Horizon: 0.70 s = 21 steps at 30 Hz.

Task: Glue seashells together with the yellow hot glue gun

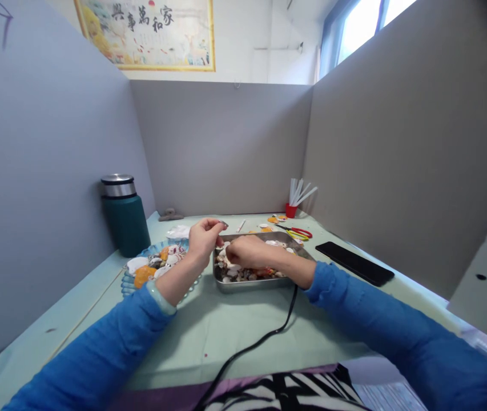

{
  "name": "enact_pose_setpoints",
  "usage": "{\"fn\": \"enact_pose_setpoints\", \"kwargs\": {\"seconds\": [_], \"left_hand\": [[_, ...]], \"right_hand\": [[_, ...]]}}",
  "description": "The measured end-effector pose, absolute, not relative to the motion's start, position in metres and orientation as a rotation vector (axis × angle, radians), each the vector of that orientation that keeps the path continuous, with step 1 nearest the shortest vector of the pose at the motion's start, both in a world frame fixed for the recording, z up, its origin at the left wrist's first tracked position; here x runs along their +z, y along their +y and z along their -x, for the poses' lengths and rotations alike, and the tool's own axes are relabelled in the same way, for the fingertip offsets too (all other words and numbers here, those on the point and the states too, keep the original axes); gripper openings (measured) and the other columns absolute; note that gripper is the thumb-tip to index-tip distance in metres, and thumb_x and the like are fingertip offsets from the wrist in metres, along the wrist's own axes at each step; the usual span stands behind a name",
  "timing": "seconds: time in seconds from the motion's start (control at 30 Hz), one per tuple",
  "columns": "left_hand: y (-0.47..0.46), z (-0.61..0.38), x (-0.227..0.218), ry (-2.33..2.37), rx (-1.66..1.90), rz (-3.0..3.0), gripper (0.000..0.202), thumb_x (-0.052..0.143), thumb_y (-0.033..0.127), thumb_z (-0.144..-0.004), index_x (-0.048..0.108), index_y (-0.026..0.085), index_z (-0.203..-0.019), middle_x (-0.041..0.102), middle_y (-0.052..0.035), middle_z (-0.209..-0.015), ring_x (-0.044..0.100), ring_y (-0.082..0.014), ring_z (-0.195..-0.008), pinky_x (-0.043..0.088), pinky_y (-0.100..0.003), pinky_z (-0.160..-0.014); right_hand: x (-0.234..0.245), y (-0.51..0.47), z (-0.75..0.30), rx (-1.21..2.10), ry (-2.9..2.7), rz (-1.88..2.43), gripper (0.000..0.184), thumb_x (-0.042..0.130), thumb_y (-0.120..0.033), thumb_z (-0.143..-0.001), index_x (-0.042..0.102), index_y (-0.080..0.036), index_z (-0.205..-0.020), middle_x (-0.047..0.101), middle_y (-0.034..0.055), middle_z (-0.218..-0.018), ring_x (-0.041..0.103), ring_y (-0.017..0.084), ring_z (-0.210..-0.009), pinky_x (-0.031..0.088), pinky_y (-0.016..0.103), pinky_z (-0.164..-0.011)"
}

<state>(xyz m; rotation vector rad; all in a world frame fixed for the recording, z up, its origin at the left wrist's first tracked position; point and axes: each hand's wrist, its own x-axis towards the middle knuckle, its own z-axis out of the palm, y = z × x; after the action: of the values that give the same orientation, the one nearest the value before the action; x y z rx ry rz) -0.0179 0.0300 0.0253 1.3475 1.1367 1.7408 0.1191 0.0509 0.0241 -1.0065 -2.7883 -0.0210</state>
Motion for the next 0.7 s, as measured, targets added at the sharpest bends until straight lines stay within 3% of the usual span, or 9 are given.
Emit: {"fn": "enact_pose_setpoints", "kwargs": {"seconds": [0.07, 0.17, 0.33, 0.53, 0.7], "left_hand": [[0.03, 0.019, 0.026, 1.115, 1.75, -1.344, 0.023, 0.066, 0.027, -0.06, 0.056, 0.013, -0.074, 0.064, -0.0013, -0.07, 0.046, -0.0049, -0.036, 0.038, -0.021, -0.04], [0.028, 0.019, 0.026, 1.097, 1.735, -1.347, 0.023, 0.067, 0.027, -0.06, 0.056, 0.013, -0.073, 0.064, -0.0014, -0.07, 0.046, -0.0048, -0.037, 0.038, -0.02, -0.04], [0.026, 0.016, 0.022, 1.083, 1.622, -1.413, 0.019, 0.066, 0.027, -0.061, 0.057, 0.013, -0.07, 0.065, -0.0017, -0.069, 0.046, -0.0049, -0.038, 0.037, -0.02, -0.041], [0.027, 0.014, 0.012, 1.01, 1.408, -1.509, 0.021, 0.067, 0.032, -0.063, 0.061, 0.015, -0.074, 0.061, 0.0005, -0.06, 0.047, -0.0065, -0.039, 0.034, -0.019, -0.04], [0.024, 0.011, 0.012, 0.982, 1.381, -1.453, 0.023, 0.068, 0.032, -0.062, 0.059, 0.014, -0.074, 0.066, -0.0029, -0.072, 0.048, -0.0052, -0.041, 0.036, -0.019, -0.041]], "right_hand": [[0.029, 0.055, -0.133, 0.064, -2.711, 0.98, 0.021, 0.049, -0.018, -0.077, 0.068, -0.017, -0.087, 0.068, 0.0045, -0.078, 0.058, 0.015, -0.068, 0.037, 0.023, -0.06], [0.035, 0.057, -0.155, 0.73, -2.322, 0.831, 0.02, 0.052, -0.026, -0.079, 0.064, -0.014, -0.091, 0.064, 0.0029, -0.077, 0.055, 0.011, -0.063, 0.04, 0.021, -0.058], [0.032, 0.061, -0.173, 1.367, -1.725, 0.721, 0.029, 0.07, -0.032, -0.066, 0.064, -0.012, -0.086, 0.062, 0.0016, -0.072, 0.051, 0.007, -0.054, 0.043, 0.021, -0.055], [0.025, 0.06, -0.171, 1.457, -1.609, 0.588, 0.029, 0.075, -0.031, -0.062, 0.065, -0.014, -0.082, 0.06, -0.0011, -0.068, 0.05, 0.006, -0.052, 0.043, 0.021, -0.053], [0.026, 0.054, -0.169, 1.4, -1.658, 0.615, 0.026, 0.074, -0.03, -0.063, 0.064, -0.013, -0.08, 0.059, -0.0015, -0.064, 0.05, 0.006, -0.051, 0.041, 0.02, -0.051]]}}
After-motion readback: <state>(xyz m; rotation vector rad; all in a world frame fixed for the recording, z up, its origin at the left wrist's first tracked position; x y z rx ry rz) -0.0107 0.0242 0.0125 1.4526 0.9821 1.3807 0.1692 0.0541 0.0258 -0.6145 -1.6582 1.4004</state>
